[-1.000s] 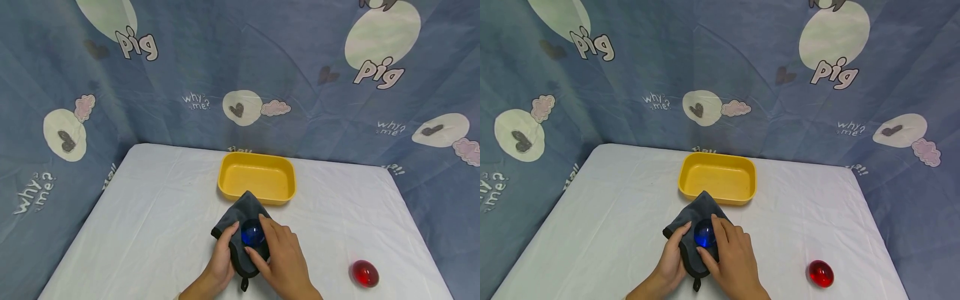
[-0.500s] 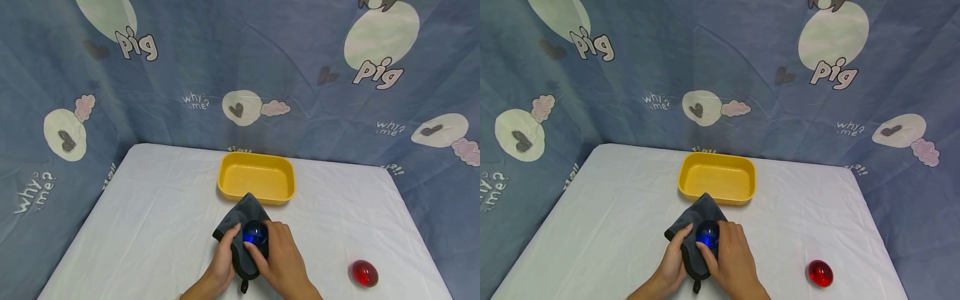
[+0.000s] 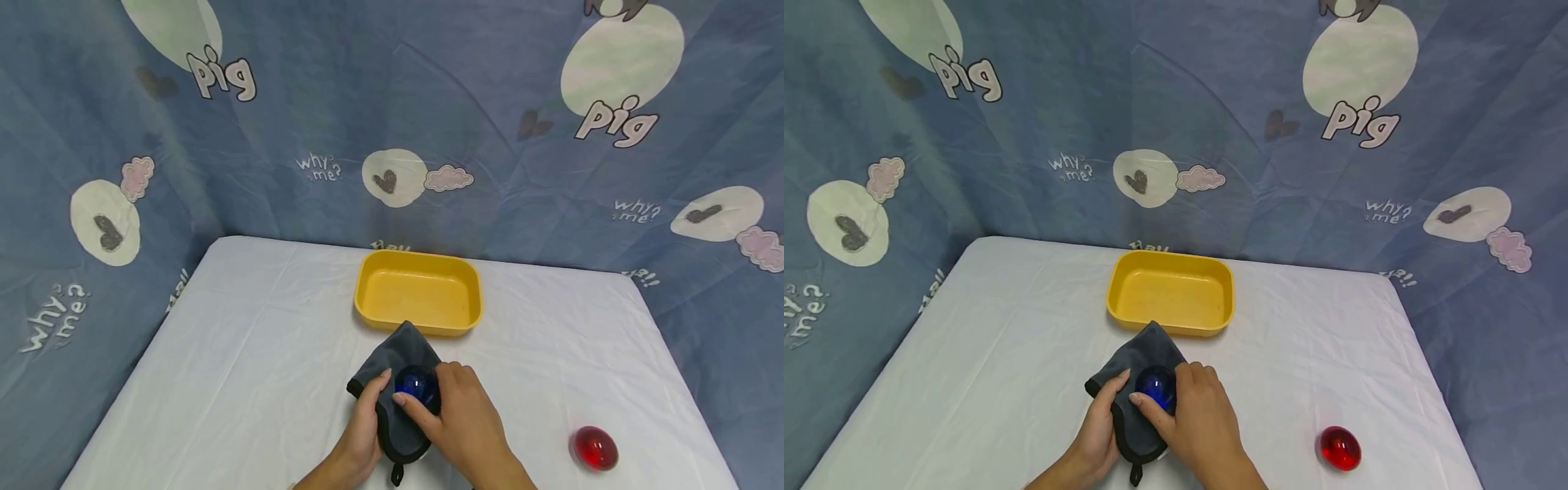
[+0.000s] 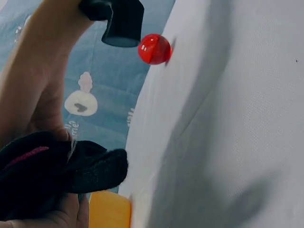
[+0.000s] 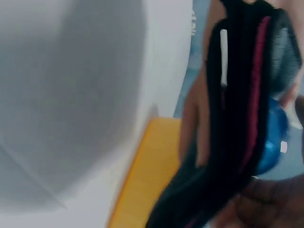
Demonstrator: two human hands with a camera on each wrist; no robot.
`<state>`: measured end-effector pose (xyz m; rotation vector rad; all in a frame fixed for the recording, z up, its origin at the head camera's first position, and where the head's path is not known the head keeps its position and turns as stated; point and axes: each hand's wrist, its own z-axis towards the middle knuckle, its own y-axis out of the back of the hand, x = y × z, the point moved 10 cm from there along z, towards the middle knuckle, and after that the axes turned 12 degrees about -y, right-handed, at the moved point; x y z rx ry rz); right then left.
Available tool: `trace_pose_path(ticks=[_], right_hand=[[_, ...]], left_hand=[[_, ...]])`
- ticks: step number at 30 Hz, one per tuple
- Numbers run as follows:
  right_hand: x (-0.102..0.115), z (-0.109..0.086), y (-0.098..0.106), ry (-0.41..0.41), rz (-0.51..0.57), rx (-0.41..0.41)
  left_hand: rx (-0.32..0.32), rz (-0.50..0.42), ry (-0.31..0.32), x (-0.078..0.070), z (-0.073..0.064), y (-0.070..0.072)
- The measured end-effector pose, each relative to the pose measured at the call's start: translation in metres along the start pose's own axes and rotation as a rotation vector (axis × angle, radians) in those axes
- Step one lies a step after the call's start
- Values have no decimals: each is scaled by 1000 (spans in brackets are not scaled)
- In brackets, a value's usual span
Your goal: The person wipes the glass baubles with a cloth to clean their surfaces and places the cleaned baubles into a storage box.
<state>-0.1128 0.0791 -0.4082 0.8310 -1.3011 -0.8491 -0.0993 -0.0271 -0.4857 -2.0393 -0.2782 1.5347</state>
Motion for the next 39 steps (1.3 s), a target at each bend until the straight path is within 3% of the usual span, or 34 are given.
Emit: trace_pose_path(ticks=[7, 13, 20, 26, 31, 39], right_hand=[[10, -4, 7, 182, -58, 143], [14, 0, 9, 276, -63, 286], [14, 4, 12, 315, -50, 299], [12, 5, 7, 291, 62, 314], [8, 2, 2, 241, 135, 249], [2, -1, 6, 143, 85, -65]], left_hand=[[20, 2, 3, -2, 3, 0], [21, -1, 18, -3, 2, 3], [12, -46, 29, 0, 0, 3], [10, -35, 29, 2, -1, 3], [13, -50, 23, 4, 1, 2], [17, -68, 33, 7, 4, -2]])
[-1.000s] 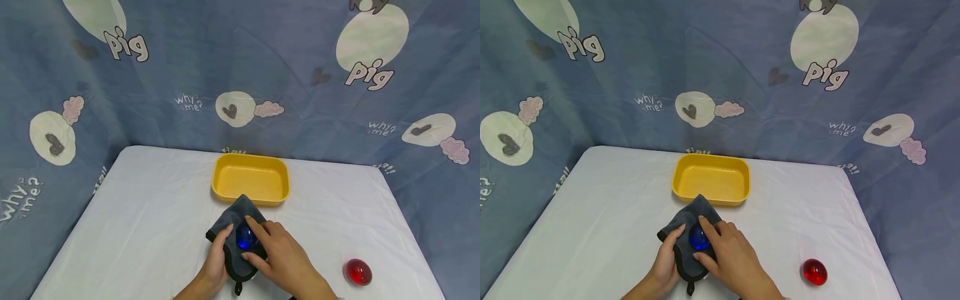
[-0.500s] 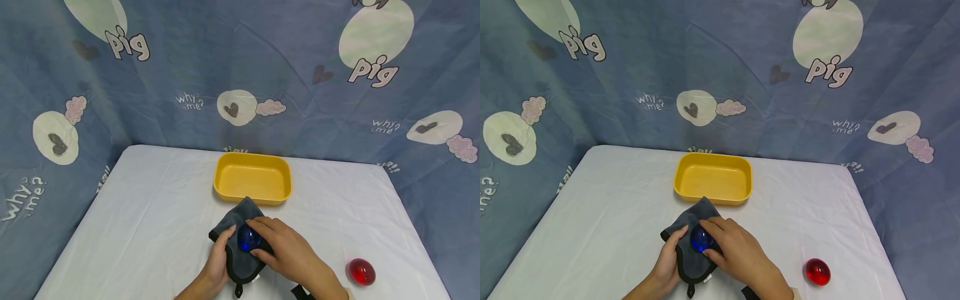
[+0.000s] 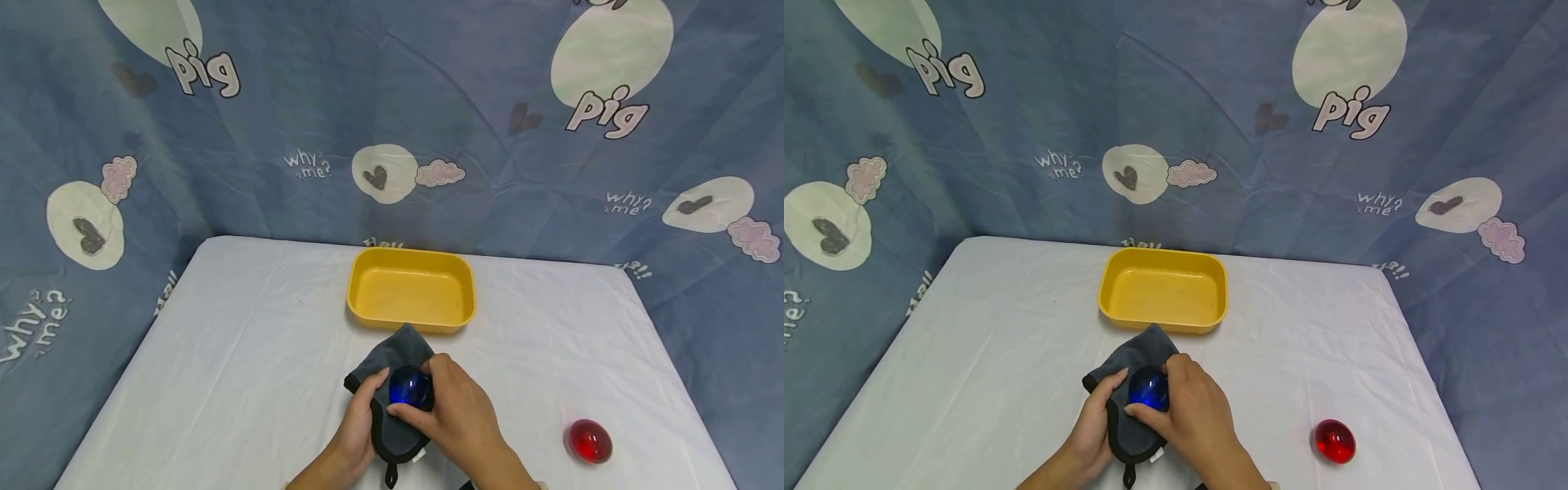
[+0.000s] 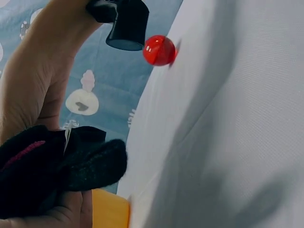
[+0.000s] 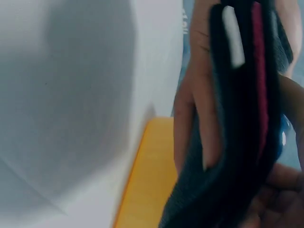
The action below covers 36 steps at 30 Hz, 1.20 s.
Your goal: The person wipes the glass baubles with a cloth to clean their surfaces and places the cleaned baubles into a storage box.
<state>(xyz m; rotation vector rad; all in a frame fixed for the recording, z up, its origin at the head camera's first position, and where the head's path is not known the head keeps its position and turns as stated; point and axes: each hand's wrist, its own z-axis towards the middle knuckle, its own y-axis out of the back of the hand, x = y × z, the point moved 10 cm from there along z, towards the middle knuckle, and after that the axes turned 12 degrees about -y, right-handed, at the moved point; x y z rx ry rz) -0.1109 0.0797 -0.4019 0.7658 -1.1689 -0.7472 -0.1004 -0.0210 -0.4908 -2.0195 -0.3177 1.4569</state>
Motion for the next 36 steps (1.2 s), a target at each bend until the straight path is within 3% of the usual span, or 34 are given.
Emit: trace_pose_path(ticks=[2, 5, 13, 16, 19, 27, 36], right_hand=[[1, -1, 2, 12, -22, -48], [0, 0, 2, 35, 8, -32], [-16, 3, -4, 90, 429, 280], [-19, 4, -6, 103, 491, 342], [-22, 4, -7, 95, 486, 366], [-12, -1, -6, 144, 434, 292], [-7, -10, -4, 63, 249, 45]], left_hand=[[8, 3, 4, 0, 1, -1], [18, 7, 25, 0, 2, -1], [9, 26, 42, -4, 0, 6], [21, 18, 56, -2, -1, 4], [34, 5, 65, -1, -1, 1], [49, -11, 57, 0, 0, -1], [38, 31, 47, 3, -1, -2]])
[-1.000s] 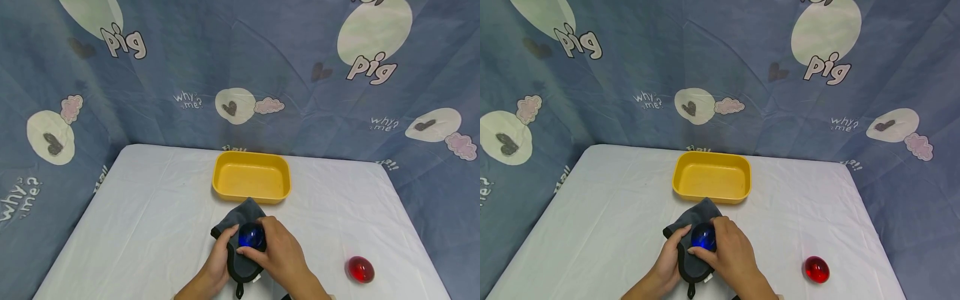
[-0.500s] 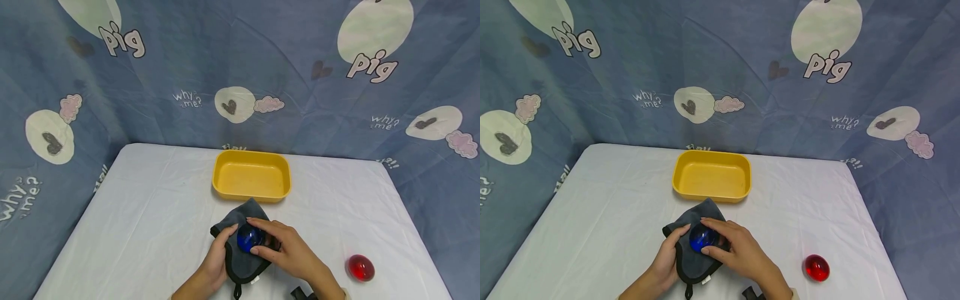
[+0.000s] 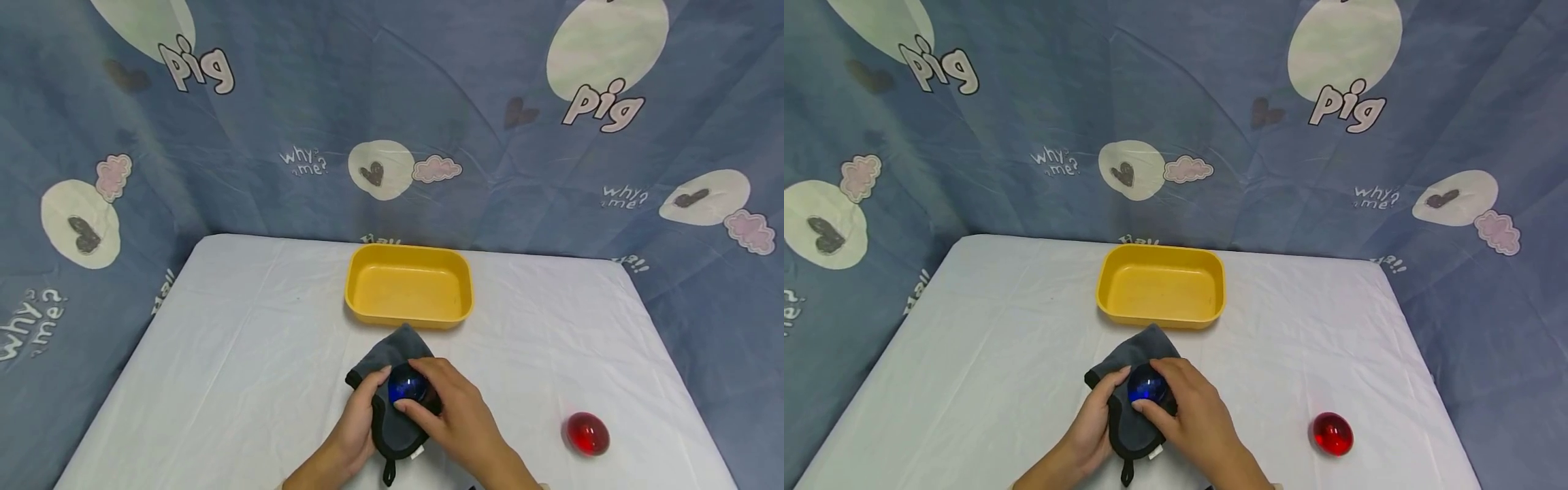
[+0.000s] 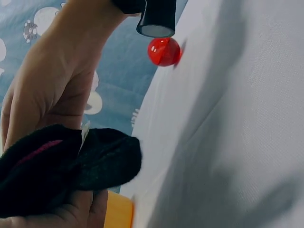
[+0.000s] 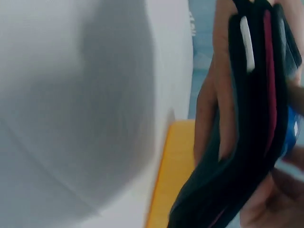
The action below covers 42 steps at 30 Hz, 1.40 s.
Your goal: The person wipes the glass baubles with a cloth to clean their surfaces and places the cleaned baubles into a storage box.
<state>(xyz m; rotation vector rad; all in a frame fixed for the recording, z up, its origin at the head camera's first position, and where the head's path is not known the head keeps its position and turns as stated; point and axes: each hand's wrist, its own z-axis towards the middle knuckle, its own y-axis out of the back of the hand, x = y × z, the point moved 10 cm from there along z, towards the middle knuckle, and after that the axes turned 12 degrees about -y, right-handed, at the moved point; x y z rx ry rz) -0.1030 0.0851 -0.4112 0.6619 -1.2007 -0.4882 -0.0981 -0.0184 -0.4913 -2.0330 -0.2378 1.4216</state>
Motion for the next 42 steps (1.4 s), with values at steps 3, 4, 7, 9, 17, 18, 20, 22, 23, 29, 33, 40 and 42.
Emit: trace_pose_path(ticks=[3, 4, 7, 9, 17, 18, 20, 22, 23, 29, 33, 40, 42], right_hand=[[7, -1, 4, -9, -131, -105], [9, -2, 5, -8, -178, -134], [17, -4, 8, -5, -293, -199], [19, -4, 9, 2, -313, -205], [-1, 4, 3, 6, 53, 88], [-3, 4, 3, 19, 102, 114], [-4, 4, 2, 44, 156, 150], [-6, 4, 0, 59, 168, 168], [-6, 4, -1, 65, 161, 170], [-2, 3, -4, 103, 89, 115], [2, 0, -3, 122, 19, 77], [7, -2, -1, 87, -95, 74], [9, -3, 0, 77, -136, 69]], left_hand=[[-12, 19, -1, 2, 1, -1], [-18, 25, 1, 3, 1, 0], [-23, 35, 11, 5, 1, 0], [-15, 33, 16, 5, 1, 0], [-23, -18, -2, -3, -1, 10], [-16, -29, -4, -4, 0, 10], [-3, -46, -10, -5, 0, 9], [9, -60, -10, -6, 1, 8], [12, -65, -9, -6, 1, 7], [3, -55, -4, -5, 1, 8], [6, -28, -30, -6, 1, 6], [-2, 36, -59, -9, 2, 4], [-7, 51, -66, -10, 2, 3]])
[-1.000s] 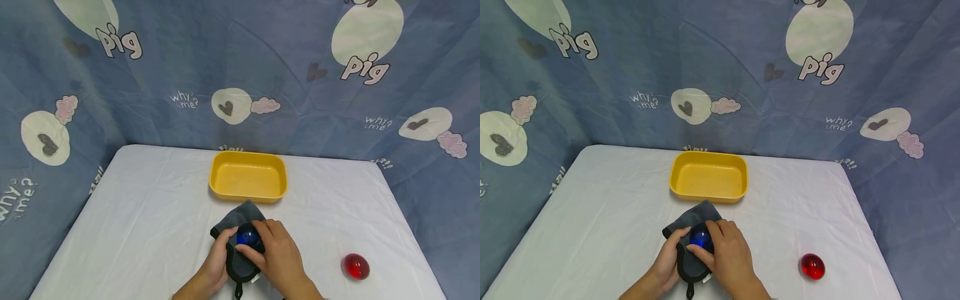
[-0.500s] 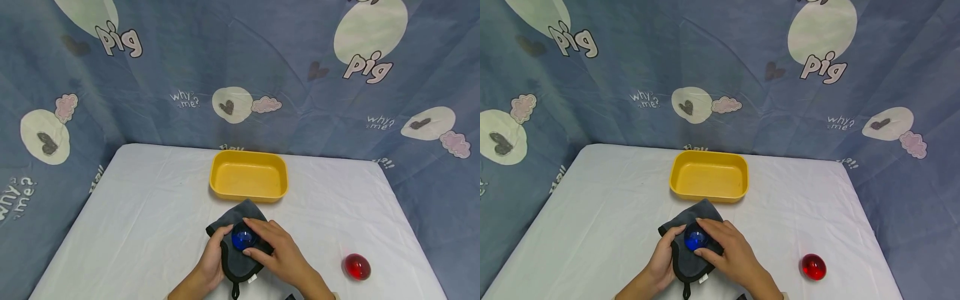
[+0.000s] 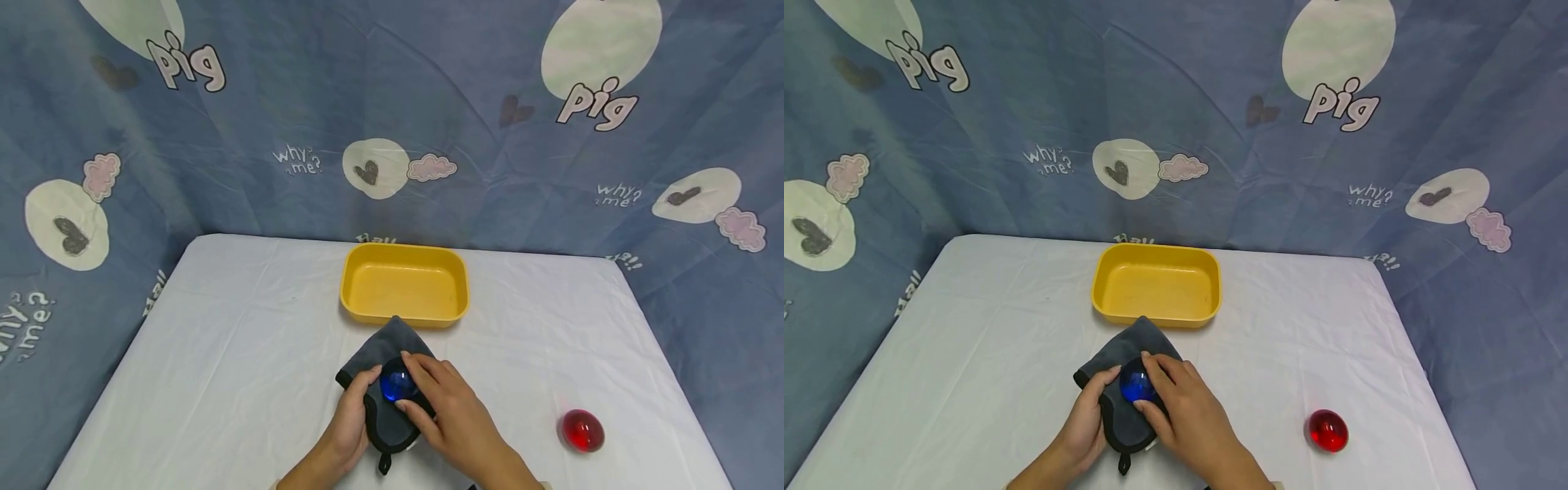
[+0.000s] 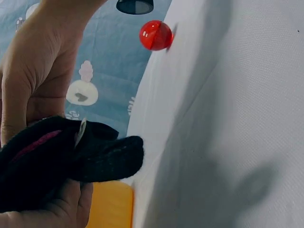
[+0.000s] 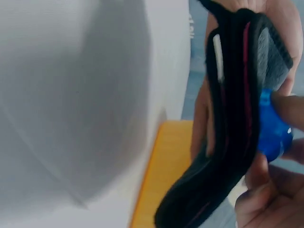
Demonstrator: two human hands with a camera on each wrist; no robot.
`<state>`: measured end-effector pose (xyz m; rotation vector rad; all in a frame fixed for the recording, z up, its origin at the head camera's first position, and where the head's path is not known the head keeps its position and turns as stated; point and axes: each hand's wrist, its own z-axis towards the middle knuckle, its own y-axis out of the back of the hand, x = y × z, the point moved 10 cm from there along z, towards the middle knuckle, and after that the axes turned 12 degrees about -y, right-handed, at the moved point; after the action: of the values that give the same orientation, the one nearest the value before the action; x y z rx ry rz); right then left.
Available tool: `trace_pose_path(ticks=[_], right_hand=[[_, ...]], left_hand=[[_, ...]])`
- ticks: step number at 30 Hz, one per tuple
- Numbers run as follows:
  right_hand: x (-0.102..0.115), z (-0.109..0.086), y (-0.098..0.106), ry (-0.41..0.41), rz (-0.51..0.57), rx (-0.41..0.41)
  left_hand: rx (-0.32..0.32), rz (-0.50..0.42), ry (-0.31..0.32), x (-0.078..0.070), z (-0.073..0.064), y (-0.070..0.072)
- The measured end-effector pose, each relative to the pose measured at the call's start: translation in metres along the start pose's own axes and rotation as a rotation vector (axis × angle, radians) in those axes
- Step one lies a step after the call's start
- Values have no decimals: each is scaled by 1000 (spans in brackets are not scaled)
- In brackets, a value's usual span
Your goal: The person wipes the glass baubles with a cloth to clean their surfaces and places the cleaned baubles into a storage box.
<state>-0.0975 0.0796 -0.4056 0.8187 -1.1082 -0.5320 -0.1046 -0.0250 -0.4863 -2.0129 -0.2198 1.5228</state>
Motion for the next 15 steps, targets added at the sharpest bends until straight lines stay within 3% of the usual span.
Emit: trace_pose_path(ticks=[5, 10, 15], right_hand=[[0, -1, 2, -76, -91, -18], [-2, -1, 8, -148, -95, -125], [6, -2, 6, -69, -78, -145]], left_hand=[[-4, 12, -12, -1, 0, -2], [10, -1, 6, 1, -3, -5], [-5, -67, 28, 0, -3, -6]])
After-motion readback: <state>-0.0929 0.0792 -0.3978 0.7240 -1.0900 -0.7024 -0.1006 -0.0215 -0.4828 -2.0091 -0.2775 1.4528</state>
